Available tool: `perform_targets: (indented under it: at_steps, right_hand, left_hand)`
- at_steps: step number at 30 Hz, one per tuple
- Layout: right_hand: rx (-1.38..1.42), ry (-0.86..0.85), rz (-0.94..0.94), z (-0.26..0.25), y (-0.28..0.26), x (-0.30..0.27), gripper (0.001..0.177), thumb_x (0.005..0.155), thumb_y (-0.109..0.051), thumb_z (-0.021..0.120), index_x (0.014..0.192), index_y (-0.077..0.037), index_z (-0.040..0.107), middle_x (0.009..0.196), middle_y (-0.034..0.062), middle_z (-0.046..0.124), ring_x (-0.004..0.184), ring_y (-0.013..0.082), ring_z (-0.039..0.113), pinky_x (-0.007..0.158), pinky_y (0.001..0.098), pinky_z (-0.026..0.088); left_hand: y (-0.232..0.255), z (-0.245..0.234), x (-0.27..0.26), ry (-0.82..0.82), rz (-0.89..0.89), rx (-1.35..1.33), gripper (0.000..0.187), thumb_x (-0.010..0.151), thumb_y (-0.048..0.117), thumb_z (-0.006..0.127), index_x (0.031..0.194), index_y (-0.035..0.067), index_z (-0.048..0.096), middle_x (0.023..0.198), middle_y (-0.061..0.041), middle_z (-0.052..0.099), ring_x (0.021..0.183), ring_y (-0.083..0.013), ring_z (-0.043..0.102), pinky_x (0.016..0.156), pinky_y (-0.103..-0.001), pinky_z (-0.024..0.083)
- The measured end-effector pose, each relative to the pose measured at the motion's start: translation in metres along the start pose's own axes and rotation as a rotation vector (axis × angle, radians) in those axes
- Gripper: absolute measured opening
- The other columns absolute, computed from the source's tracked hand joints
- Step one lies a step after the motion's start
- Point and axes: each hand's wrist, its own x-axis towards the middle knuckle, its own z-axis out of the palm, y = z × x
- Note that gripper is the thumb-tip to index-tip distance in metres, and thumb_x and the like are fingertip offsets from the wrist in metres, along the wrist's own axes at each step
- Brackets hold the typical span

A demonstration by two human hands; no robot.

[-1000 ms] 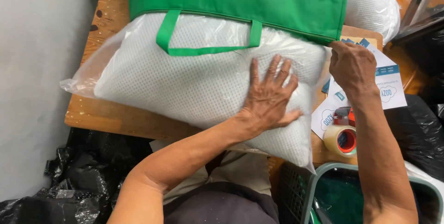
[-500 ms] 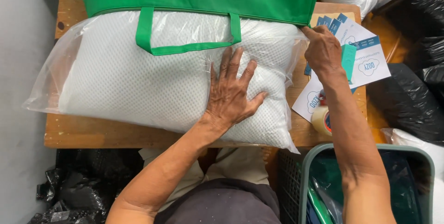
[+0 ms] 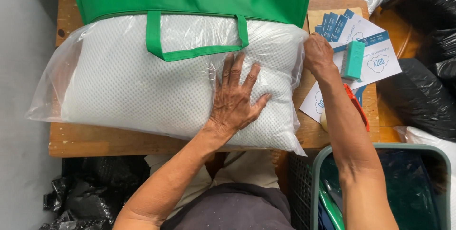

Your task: A person uses a smoothing tool on a pillow before carefully sliding it into a green zippered carrying bag.

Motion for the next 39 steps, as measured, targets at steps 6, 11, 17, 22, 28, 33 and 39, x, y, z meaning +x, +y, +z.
perform_targets:
  at_steps: [6,11,17,22,28,33,39]
  right_hand:
    - [-0.007,0.084,0.004,-0.035,-0.029,-0.042,0.024,0.101,-0.010,0.058,0.112,0.005,0.073,0.120,0.0180,0.059,0.109,0.0409,0.064,0.093,0.0506,0.052]
    - [0.147,0.186,-0.149,-0.075,-0.075,-0.061,0.036,0.108,-0.006,0.054,0.137,0.014,0.061,0.154,0.0341,0.030,0.128,0.0551,0.053,0.105,0.0608,0.048]
    - [0.365,0.303,-0.383,-0.039,-0.028,-0.032,0.019,0.104,-0.010,0.059,0.098,0.003,0.071,0.086,0.0177,0.067,0.097,0.0368,0.067,0.101,0.0483,0.051]
    - [0.753,0.205,-0.215,-0.066,-0.071,-0.047,0.034,0.099,-0.022,0.075,0.104,0.006,0.057,0.084,0.0178,0.051,0.087,0.0343,0.057,0.079,0.0510,0.049]
    - [1.307,0.151,0.020,-0.025,-0.043,-0.019,0.030,0.089,-0.005,0.076,0.115,-0.004,0.059,0.105,0.0066,0.066,0.098,0.0180,0.067,0.082,0.0358,0.058]
    - [1.472,0.179,0.256,-0.017,-0.023,-0.012,0.027,0.080,0.003,0.074,0.104,-0.007,0.068,0.097,0.0060,0.076,0.086,0.0133,0.075,0.072,0.0309,0.063]
    - [1.541,0.319,0.273,-0.042,-0.042,-0.019,0.030,0.073,0.003,0.072,0.101,-0.007,0.075,0.090,0.0040,0.073,0.077,0.0112,0.069,0.061,0.0229,0.059]
  left_hand:
    - [0.000,-0.007,-0.001,-0.019,-0.008,-0.005,0.076,0.082,0.055,0.076,0.144,0.017,0.054,0.158,-0.020,0.034,0.151,-0.0458,0.029,0.107,-0.069,0.040]
    - [0.004,-0.005,-0.001,-0.096,-0.011,0.029,0.077,0.084,0.056,0.073,0.146,0.017,0.051,0.159,-0.021,0.031,0.153,-0.0458,0.023,0.107,-0.073,0.037]
    - [0.024,-0.009,0.024,-0.232,-0.005,0.233,0.105,0.068,0.061,0.075,0.155,0.020,0.034,0.141,-0.020,0.046,0.143,-0.0448,0.035,0.106,-0.084,0.021]
    - [0.045,-0.015,0.057,-0.380,0.028,0.432,0.154,0.055,0.063,0.087,0.164,0.019,-0.012,0.114,-0.016,0.052,0.104,-0.0373,0.052,0.103,-0.072,0.031]
    - [0.035,0.015,0.077,-0.455,0.223,0.573,0.147,0.033,0.092,0.076,0.157,0.023,0.040,0.169,-0.014,-0.016,0.153,-0.0485,-0.014,0.117,-0.078,-0.002]
    - [0.034,-0.002,0.081,-0.590,0.219,0.350,0.128,0.046,0.073,0.084,0.146,0.004,0.043,0.160,-0.017,0.035,0.153,-0.0407,0.014,0.118,-0.075,0.003]
    - [0.025,0.012,0.084,-0.639,0.152,0.243,0.166,0.043,0.066,0.094,0.161,0.013,-0.010,0.149,-0.015,0.049,0.146,-0.0421,0.034,0.113,-0.081,0.006]
